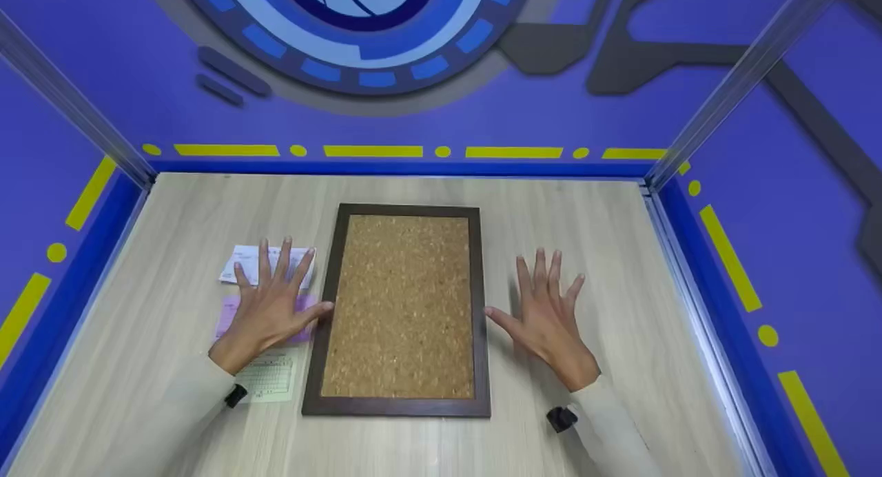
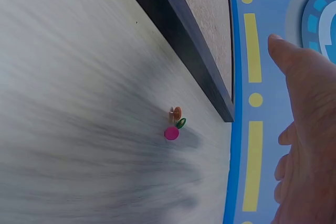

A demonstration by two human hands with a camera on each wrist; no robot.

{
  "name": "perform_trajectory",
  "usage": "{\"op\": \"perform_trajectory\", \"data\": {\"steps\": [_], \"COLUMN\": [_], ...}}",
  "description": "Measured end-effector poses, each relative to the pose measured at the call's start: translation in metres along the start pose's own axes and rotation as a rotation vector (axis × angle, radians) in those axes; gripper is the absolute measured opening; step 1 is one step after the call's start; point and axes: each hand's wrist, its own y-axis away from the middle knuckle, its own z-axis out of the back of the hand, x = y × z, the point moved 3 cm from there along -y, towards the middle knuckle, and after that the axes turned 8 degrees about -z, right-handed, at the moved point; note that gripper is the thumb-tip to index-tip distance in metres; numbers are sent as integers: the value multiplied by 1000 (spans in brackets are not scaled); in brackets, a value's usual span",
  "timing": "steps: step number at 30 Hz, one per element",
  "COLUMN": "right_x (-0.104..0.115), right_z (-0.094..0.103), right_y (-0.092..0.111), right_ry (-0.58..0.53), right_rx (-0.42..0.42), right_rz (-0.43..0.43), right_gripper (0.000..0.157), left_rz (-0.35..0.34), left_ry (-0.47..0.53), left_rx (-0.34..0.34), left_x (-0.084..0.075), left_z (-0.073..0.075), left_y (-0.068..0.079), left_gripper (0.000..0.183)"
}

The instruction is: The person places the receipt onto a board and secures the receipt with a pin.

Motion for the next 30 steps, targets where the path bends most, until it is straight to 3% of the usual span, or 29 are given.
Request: {"op": "perform_trajectory", "data": {"steps": [21, 30], "right_x": [9, 14], "right_z": [-5, -9], "right_y": [-4, -6], "right_ry": [-40, -112], "right_rx": [-14, -30], "right_rz": [20, 35], "right_gripper": [111, 110], "left_rz": [5, 0], "left_ry": [18, 32], "left_rx": [3, -15], "left_x": [0, 3], "left_z": [3, 4], "left_y": [3, 6], "left_gripper": [108, 107]}}
